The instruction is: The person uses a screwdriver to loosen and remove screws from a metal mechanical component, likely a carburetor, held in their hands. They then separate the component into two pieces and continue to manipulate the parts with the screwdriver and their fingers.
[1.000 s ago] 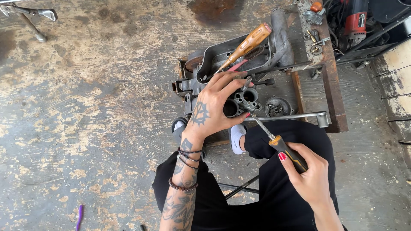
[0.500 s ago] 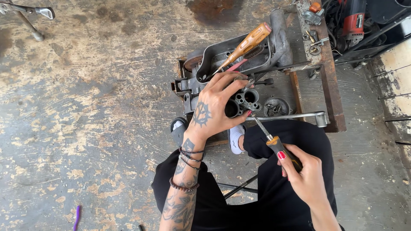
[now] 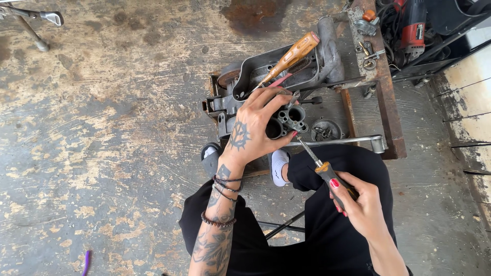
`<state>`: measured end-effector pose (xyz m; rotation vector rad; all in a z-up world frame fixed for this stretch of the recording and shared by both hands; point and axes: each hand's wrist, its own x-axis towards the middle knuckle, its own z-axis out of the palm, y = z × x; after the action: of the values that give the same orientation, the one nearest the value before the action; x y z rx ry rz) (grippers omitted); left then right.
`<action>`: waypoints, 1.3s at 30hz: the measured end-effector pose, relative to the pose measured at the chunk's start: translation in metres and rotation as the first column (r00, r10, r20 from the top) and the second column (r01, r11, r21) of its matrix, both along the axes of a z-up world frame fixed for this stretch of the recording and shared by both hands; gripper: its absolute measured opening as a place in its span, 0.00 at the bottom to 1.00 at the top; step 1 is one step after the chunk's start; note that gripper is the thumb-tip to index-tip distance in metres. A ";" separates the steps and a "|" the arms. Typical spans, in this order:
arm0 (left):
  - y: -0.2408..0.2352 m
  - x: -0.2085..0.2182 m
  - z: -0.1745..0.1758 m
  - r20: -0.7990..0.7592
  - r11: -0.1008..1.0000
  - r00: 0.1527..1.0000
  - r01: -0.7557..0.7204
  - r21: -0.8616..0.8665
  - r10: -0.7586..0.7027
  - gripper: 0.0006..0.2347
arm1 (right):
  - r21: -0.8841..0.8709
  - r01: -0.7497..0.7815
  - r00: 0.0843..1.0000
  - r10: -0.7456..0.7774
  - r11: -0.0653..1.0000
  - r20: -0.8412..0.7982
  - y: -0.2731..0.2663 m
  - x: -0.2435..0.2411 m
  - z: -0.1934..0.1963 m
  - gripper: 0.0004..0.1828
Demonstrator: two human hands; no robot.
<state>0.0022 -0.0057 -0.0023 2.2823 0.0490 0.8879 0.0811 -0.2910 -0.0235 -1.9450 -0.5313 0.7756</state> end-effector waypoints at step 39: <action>0.014 -0.035 -0.020 0.399 0.708 0.864 0.074 -0.703 0.306 0.34 | 0.386 -0.443 0.617 -0.037 0.809 0.786 0.211 0.082 0.046 0.12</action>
<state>-0.0327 0.0083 -0.0222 1.3003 0.2688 1.2428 0.1632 -0.0799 0.0229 -1.5730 -1.3746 -0.1695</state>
